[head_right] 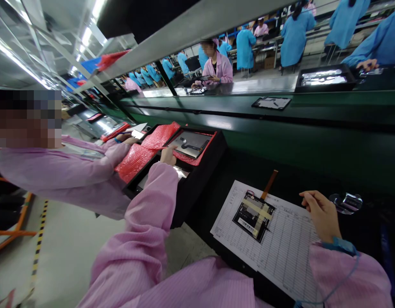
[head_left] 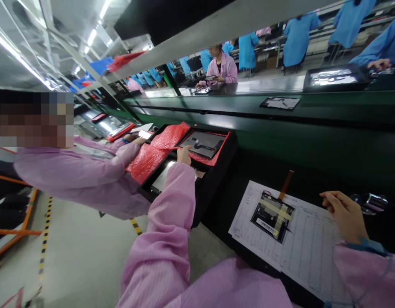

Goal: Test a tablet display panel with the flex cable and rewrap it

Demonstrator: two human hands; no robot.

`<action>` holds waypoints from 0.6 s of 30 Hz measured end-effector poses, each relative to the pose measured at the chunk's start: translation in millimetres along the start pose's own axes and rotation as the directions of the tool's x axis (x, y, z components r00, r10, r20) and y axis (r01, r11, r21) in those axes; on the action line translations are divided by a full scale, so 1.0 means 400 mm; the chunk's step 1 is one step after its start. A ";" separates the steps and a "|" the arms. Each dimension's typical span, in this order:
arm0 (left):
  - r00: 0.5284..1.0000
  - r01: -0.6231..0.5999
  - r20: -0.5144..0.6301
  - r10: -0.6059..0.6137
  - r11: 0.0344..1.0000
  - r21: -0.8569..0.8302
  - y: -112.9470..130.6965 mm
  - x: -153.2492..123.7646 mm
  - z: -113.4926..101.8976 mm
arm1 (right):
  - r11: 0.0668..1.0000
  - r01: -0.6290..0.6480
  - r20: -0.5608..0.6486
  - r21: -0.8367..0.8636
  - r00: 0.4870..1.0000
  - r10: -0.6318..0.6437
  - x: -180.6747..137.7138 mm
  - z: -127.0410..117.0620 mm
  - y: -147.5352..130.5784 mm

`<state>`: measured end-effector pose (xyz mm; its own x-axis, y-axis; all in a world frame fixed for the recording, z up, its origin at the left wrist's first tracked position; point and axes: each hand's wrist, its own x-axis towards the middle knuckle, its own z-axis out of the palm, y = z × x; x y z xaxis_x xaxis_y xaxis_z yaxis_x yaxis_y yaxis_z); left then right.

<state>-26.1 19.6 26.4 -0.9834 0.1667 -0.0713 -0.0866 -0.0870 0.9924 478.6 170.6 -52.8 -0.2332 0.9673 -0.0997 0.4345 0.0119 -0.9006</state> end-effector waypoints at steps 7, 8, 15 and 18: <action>0.937 -0.335 -0.049 0.346 0.929 0.159 0.045 -0.070 -0.005 | 1.000 -0.017 -0.019 -0.004 1.000 0.017 -0.005 -0.001 -0.014; 0.927 -0.364 -0.028 0.374 0.915 0.173 0.050 -0.083 -0.002 | 1.000 -0.020 -0.019 -0.011 1.000 0.019 -0.005 -0.002 -0.016; 0.760 -0.588 0.454 0.465 0.789 0.176 0.094 -0.233 0.070 | 0.999 -0.049 -0.017 -0.015 0.999 0.049 -0.015 0.002 -0.047; 0.435 -0.794 0.810 0.392 0.592 0.140 0.093 -0.360 0.089 | 1.000 -0.017 -0.013 0.001 1.000 0.017 -0.011 0.004 -0.042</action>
<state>117.9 27.2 77.0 -0.3331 0.8343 0.4393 0.7515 -0.0464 0.6581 471.2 165.7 -38.0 -0.2139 0.9707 -0.1095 0.4372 -0.0051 -0.8994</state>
